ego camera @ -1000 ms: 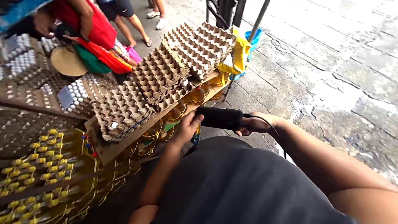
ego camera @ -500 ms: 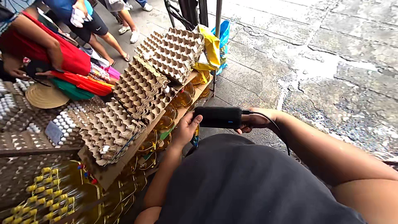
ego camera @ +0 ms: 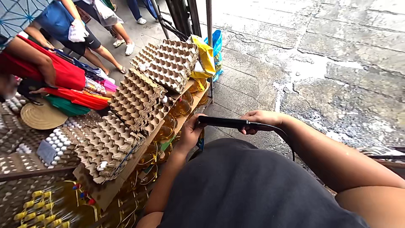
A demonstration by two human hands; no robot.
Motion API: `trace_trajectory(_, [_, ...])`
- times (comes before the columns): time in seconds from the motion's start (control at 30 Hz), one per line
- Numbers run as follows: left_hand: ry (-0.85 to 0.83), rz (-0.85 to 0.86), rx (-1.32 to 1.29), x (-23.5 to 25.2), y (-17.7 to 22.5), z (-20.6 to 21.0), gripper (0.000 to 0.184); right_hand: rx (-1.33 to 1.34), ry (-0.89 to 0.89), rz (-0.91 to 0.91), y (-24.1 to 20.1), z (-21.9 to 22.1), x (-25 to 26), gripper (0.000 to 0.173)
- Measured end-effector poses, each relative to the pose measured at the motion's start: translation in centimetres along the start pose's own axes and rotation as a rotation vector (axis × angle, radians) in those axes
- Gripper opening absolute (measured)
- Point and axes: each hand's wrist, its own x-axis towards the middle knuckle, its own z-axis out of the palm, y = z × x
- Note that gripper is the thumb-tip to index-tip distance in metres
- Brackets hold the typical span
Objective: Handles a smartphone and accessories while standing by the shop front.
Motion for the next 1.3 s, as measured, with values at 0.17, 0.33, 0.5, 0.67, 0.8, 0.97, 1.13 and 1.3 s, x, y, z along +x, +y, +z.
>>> trace_trajectory(0.17, [-0.039, 0.000, 0.003, 0.6, -0.1, -0.1, 0.026, 0.018, 0.065, 0.026, 0.1, 0.0, -0.5, 0.042])
trace_trajectory(0.33, [-0.170, 0.024, 0.030, 1.5, -0.1, -0.5, 0.043, -0.002, 0.109, 0.022, 0.6, 0.0, -1.0, 0.041])
trace_trajectory(0.5, [-0.260, 0.001, 0.016, 1.9, -0.6, 0.0, 0.040, -0.076, 0.200, 0.078, 0.8, 0.7, -2.6, 0.042])
trace_trajectory(0.67, [-0.335, -0.088, -0.047, 2.8, -0.7, 0.8, 0.040, -0.060, 0.290, 0.079, 1.2, 1.8, -4.0, 0.042])
trace_trajectory(0.8, [-0.450, -0.272, -0.198, 4.3, -0.3, 1.7, 0.037, -0.052, 0.402, 0.090, 0.9, 2.8, -5.9, 0.043])
trace_trajectory(0.97, [-0.539, -0.419, -0.286, 6.0, -1.2, 2.2, 0.037, -0.062, 0.655, 0.033, 2.0, 1.0, -9.1, 0.057])
trace_trajectory(1.13, [-0.587, -0.496, -0.278, 7.1, -2.3, 2.5, 0.034, -0.403, 0.797, 0.046, 1.4, 2.4, -10.1, 0.031])
trace_trajectory(1.3, [-0.654, -0.465, -0.232, 8.2, -3.0, 2.5, 0.035, -0.544, 0.873, -0.010, 2.8, 3.0, -8.4, 0.022])
